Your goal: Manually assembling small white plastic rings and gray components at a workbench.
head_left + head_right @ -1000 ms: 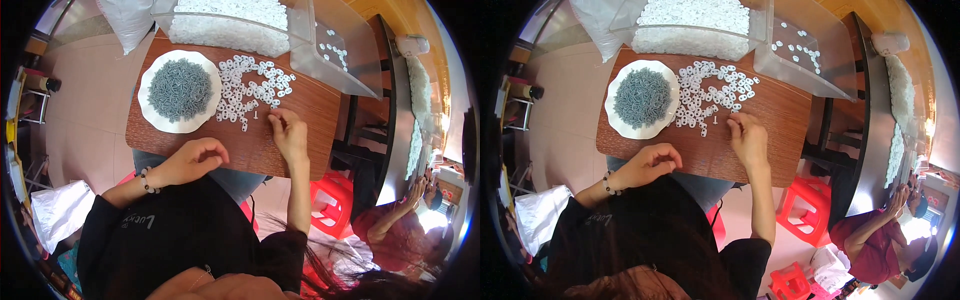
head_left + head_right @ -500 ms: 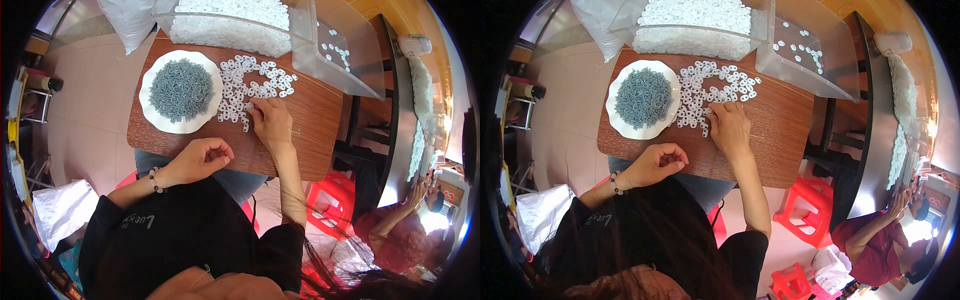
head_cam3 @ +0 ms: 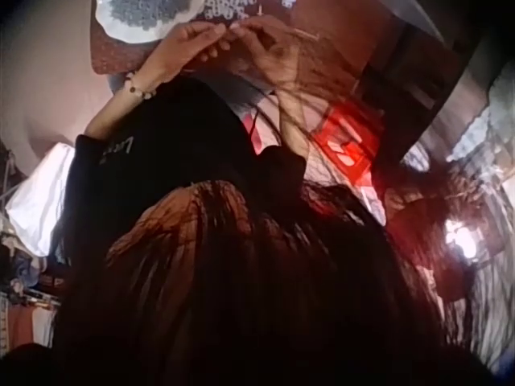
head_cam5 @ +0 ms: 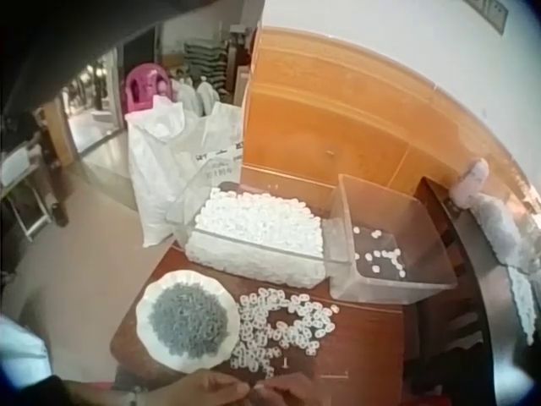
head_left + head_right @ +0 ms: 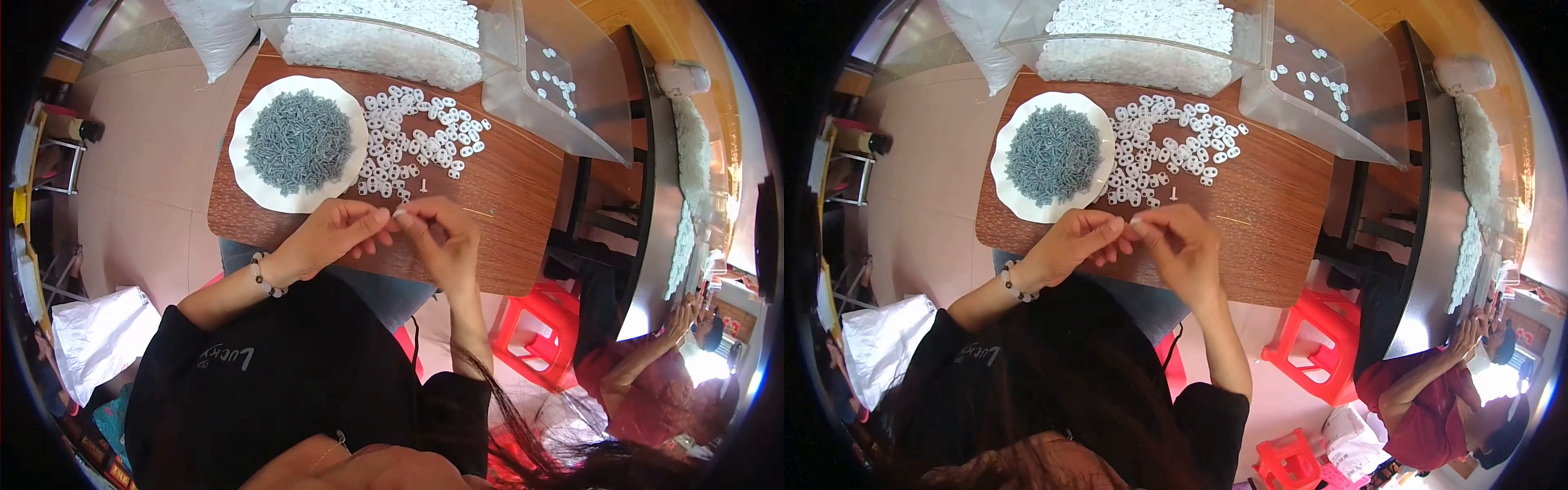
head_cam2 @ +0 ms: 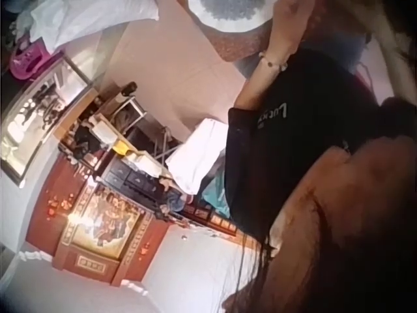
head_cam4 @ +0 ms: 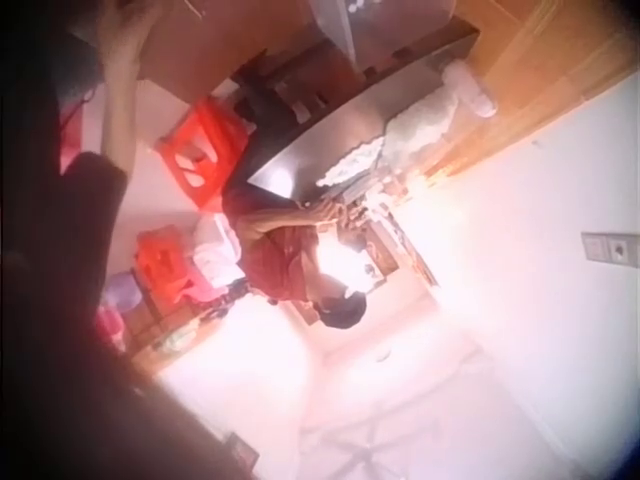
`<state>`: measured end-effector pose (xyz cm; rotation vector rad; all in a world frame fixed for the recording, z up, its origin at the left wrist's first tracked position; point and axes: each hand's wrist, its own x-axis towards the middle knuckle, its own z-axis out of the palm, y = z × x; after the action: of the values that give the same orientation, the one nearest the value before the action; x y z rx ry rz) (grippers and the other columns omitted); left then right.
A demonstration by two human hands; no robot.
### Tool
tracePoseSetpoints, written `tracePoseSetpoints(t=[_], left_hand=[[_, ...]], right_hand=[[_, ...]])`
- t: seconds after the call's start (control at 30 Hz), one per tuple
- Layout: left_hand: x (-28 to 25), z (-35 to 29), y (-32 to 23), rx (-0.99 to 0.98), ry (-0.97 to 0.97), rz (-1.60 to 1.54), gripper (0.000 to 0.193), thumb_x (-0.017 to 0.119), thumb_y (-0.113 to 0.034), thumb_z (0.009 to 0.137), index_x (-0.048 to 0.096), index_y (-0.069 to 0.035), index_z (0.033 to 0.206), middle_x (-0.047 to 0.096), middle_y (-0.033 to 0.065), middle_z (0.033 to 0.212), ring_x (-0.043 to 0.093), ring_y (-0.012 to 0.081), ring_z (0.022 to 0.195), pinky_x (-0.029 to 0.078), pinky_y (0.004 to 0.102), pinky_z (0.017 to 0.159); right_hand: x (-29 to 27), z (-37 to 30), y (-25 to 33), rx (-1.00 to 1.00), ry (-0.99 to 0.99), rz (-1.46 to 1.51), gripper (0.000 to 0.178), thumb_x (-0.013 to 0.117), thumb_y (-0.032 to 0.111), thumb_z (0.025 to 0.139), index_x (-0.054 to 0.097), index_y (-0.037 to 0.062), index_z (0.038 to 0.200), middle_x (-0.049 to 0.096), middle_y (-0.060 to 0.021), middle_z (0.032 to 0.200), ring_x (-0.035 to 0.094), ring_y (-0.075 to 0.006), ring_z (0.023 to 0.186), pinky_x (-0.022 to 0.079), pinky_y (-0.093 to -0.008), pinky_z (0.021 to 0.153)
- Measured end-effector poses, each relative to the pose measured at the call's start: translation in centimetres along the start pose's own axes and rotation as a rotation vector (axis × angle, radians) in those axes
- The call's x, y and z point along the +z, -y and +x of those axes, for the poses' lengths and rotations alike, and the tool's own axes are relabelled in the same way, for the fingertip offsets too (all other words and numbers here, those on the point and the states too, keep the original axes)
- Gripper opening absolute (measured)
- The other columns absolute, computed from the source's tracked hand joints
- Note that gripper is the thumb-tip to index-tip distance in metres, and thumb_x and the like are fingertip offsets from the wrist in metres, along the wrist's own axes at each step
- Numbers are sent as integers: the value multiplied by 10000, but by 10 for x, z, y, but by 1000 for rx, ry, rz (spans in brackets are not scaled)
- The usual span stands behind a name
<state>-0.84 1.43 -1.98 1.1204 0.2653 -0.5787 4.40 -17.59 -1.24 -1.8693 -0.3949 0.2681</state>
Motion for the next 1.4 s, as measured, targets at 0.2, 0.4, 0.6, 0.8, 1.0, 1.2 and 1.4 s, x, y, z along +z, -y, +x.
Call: tracePoseSetpoints(t=[0.2, 0.4, 0.6, 0.8, 1.0, 1.2, 1.4], left_hand=[[9, -3, 16, 44, 34, 28, 288, 631, -304, 931, 715, -29, 908, 636, -8, 728, 540, 33, 650, 423, 177, 563], [11, -7, 11, 15, 42, 172, 319, 628, -311, 932, 696, -15, 835, 613, -4, 681, 546, 39, 641, 421, 190, 557], [9, -9, 8, 16, 184, 290, 351, 571, -305, 967, 639, -3, 804, 575, -10, 690, 502, 38, 634, 403, 192, 569], [12, -11, 15, 174, 57, 473, 311, 550, -242, 977, 627, 24, 835, 572, 0, 702, 502, 60, 670, 429, 226, 613], [11, -18, 10, 202, 26, 390, 235, 556, -177, 970, 641, 21, 876, 592, 18, 719, 513, 64, 664, 437, 229, 614], [-13, -34, -32, 485, -497, 852, 162, 649, -51, 825, 653, -62, 987, 576, 45, 867, 557, 132, 702, 450, 264, 614], [-76, -37, -48, 503, -699, 1425, 195, 677, -136, 804, 651, -71, 986, 576, 103, 894, 572, 309, 903, 475, 396, 765]], right_hand=[[14, -41, -8, -35, -66, 140, 97, 687, 50, 854, 688, -3, 935, 632, -79, 949, 598, -145, 867, 484, -264, 766], [12, -50, -3, 108, -53, 329, 116, 683, 80, 872, 680, -20, 931, 619, -97, 964, 598, -153, 879, 489, -271, 793], [-4, -48, -10, 253, 191, 405, 104, 721, 63, 836, 680, 1, 908, 635, -42, 873, 583, -93, 793, 471, -229, 703], [7, -50, -7, 315, 136, 388, 90, 716, 59, 838, 674, 11, 902, 654, -22, 835, 583, -80, 739, 470, -224, 693], [12, -48, 2, 220, 139, 269, 111, 688, 11, 855, 657, -2, 960, 663, -27, 832, 625, -92, 766, 510, -223, 691], [2, -55, -4, 234, -128, 261, 88, 681, 10, 847, 664, 29, 931, 634, 25, 782, 564, -31, 678, 460, -177, 615], [-1, -53, 3, 328, -200, 346, 90, 669, -2, 860, 666, 14, 948, 635, 20, 820, 544, -29, 709, 428, -173, 623]])
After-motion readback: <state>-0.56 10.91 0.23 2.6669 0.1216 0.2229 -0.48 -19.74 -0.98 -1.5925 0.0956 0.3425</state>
